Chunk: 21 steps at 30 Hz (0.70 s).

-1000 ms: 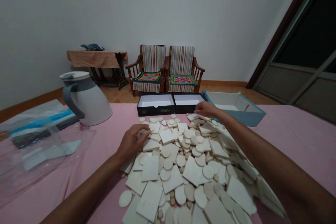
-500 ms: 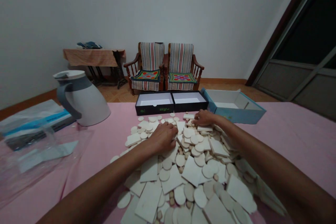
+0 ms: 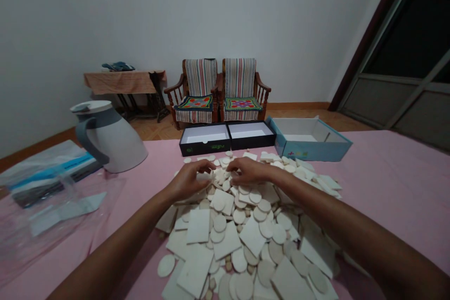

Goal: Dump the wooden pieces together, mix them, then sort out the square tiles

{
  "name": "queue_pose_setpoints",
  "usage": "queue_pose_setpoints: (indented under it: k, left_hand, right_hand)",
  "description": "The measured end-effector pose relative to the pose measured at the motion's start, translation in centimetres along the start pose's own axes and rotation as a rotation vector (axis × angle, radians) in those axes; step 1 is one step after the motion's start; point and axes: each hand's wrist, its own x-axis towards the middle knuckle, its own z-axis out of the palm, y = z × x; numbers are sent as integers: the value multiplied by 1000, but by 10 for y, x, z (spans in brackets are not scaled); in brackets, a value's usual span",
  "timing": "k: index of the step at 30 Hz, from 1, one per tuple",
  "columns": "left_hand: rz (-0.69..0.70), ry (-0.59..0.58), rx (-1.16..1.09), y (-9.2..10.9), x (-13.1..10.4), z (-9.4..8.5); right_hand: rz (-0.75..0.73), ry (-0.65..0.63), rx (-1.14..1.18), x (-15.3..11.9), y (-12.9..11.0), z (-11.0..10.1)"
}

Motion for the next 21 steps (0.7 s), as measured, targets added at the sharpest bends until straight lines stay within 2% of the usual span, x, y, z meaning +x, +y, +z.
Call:
queue_pose_setpoints:
  k: [4, 7, 11, 15, 18, 19, 21]
  left_hand:
    - [25, 47, 36, 1, -6, 5]
    - [57, 52, 70, -3, -8, 7]
    - [82, 104, 147, -4, -13, 5]
    - [119, 128, 252, 14, -23, 13]
    - [285, -1, 267, 47, -35, 29]
    - [361, -87, 255, 60, -40, 35]
    - [477, -302, 237, 86, -51, 50]
  right_hand:
    - [-34, -73, -51, -2, -16, 12]
    - [-64, -50, -4, -14, -17, 7]
    - [-11, 136, 109, -50, -2, -12]
    - [225, 353, 184, -97, 37, -27]
    - [497, 481, 107, -134, 75, -28]
    - [595, 524, 80, -144, 87, -26]
    - [764, 529, 35, -162, 111, -18]
